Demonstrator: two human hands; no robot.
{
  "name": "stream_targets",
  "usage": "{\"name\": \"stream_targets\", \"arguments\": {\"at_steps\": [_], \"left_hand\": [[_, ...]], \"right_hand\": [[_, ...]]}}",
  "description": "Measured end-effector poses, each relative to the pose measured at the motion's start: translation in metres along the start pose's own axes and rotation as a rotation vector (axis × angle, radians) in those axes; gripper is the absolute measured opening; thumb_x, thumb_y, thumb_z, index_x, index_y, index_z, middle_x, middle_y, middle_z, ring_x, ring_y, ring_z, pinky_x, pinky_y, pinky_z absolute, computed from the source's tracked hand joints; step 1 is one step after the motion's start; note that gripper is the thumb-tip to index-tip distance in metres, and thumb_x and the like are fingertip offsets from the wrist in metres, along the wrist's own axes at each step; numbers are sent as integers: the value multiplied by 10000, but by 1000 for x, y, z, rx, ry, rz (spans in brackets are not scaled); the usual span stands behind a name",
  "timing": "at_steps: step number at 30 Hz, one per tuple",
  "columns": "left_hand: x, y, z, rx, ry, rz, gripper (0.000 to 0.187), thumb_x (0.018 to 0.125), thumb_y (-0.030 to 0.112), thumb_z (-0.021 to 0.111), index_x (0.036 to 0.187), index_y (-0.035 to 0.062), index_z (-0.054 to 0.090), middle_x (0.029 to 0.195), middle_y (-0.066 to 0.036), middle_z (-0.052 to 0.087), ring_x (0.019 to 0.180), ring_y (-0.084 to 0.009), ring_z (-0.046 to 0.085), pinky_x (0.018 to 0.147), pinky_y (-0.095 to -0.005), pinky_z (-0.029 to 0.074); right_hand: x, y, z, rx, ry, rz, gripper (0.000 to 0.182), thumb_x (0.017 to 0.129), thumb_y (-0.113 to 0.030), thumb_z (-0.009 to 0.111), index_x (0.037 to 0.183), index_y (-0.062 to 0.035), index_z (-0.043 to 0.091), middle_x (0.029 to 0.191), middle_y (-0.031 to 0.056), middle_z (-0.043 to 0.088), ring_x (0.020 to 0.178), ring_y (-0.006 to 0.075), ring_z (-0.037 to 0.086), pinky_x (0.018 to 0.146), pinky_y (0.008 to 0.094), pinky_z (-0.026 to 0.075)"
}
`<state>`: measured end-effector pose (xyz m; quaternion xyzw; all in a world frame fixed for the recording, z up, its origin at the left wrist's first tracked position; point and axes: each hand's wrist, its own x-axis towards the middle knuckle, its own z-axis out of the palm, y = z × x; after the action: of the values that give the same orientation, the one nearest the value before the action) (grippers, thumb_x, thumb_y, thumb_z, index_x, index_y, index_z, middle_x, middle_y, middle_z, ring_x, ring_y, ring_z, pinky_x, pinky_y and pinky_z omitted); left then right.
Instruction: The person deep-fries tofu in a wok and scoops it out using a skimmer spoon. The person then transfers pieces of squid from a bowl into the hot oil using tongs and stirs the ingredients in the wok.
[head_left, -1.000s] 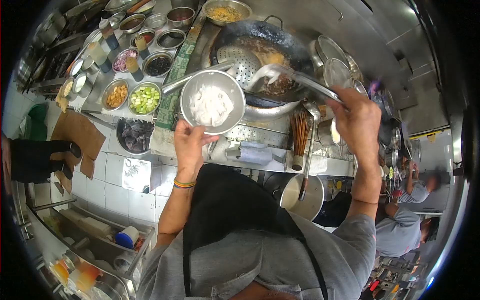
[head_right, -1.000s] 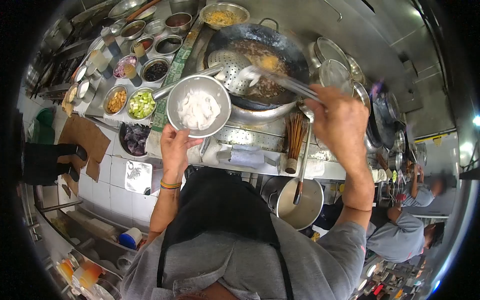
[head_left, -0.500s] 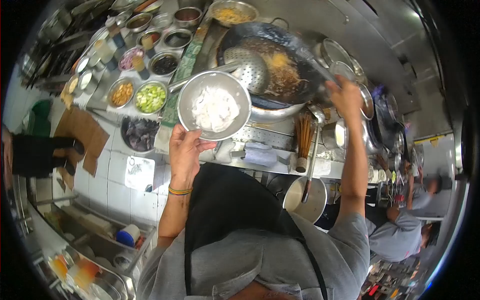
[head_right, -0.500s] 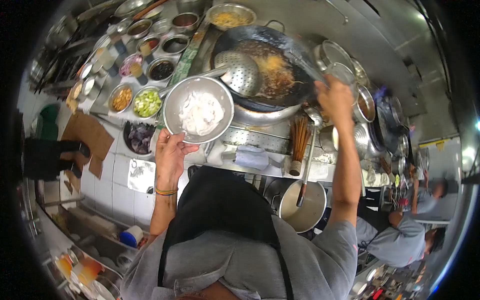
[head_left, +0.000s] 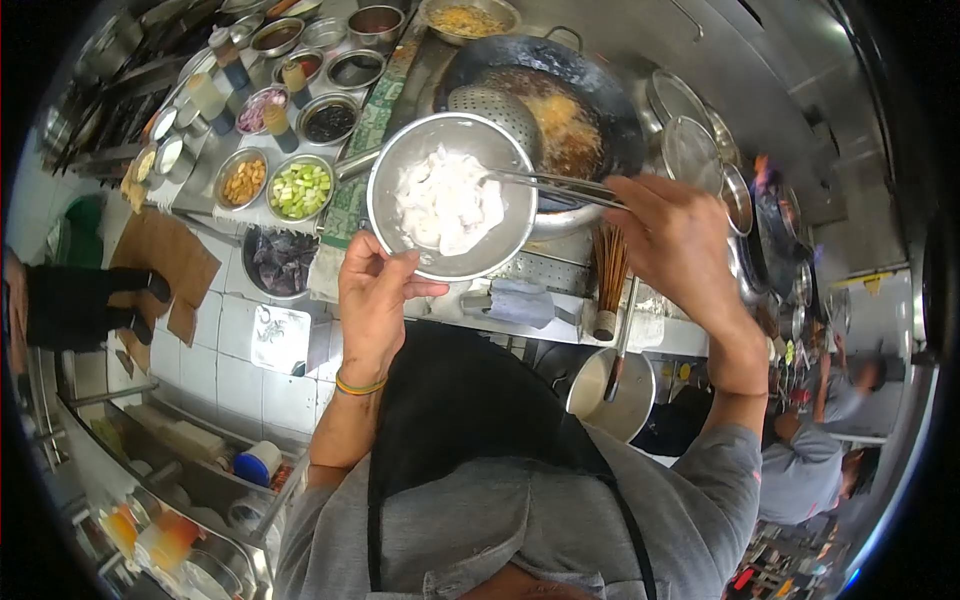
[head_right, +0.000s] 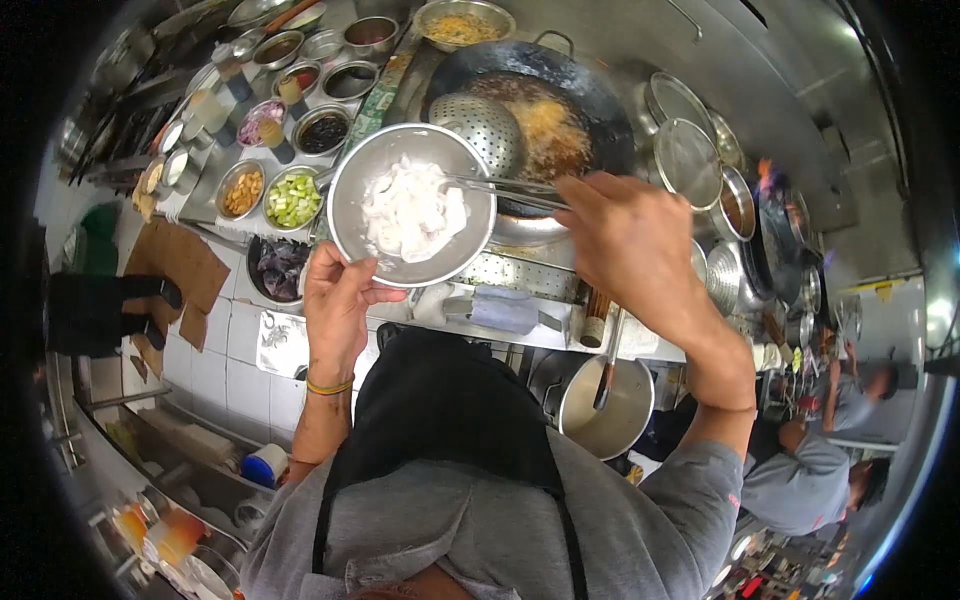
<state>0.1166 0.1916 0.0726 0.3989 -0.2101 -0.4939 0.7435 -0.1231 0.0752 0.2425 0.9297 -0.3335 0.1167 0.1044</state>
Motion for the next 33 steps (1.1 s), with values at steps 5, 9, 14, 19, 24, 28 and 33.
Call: {"name": "stream_targets", "arguments": {"at_steps": [5, 9, 14, 19, 24, 28, 33], "left_hand": [[7, -17, -19, -34, 99, -43, 92, 911, -33, 552, 990, 6, 526, 1018, -155, 655, 794, -218, 721, 620, -337, 666], [18, -41, -43, 14, 147, -47, 70, 915, -18, 556, 970, 23, 542, 994, -144, 681, 781, -212, 728, 614, -343, 656], [12, -37, -43, 5, 161, -107, 98, 893, -33, 557, 979, 7, 532, 1001, -154, 653, 743, -220, 715, 603, -339, 659], [10, -30, -36, -34, 128, -91, 84, 897, -24, 570, 964, 11, 533, 976, -141, 651, 735, -216, 709, 604, -348, 659], [0, -13, -25, -80, 157, -38, 81, 908, -26, 584, 934, 20, 523, 958, -127, 644, 730, -205, 699, 624, -362, 664], [-8, -9, -29, -53, 160, 41, 115, 917, -46, 583, 917, 31, 498, 977, -125, 639, 726, -197, 691, 633, -358, 663], [-8, -2, -5, 47, 105, 108, 154, 936, -47, 582, 903, 35, 456, 963, -125, 635, 738, -210, 702, 633, -357, 661]], "right_hand": [[-8, 15, -25, 108, 106, 111, 242, 773, -61, 761, 1008, -9, 732, 879, 162, 726, 771, 305, 716, 674, 379, 545], [-4, 39, -31, 58, 241, 210, 237, 800, -97, 761, 1016, -2, 739, 911, 189, 727, 794, 330, 714, 711, 365, 538], [29, 81, 7, -254, 141, 495, 298, 857, -320, 731, 1092, -137, 758, 946, 171, 729, 870, 363, 708, 755, 459, 539], [88, 136, 103, -307, -115, 637, 335, 889, -362, 689, 1101, -111, 754, 1040, 198, 728, 980, 376, 707, 843, 469, 559], [89, 142, 114, -180, 57, 593, 385, 901, -369, 676, 1171, -98, 717, 1090, 213, 714, 1052, 400, 677, 881, 486, 539], [50, 70, 31, 68, 129, 419, 329, 874, -257, 727, 1142, -67, 731, 1044, 195, 724, 985, 367, 699, 851, 453, 533], [3, 7, -2, 88, -86, 12, 210, 810, -179, 762, 987, -66, 753, 927, 115, 737, 812, 296, 725, 711, 410, 566]]}}
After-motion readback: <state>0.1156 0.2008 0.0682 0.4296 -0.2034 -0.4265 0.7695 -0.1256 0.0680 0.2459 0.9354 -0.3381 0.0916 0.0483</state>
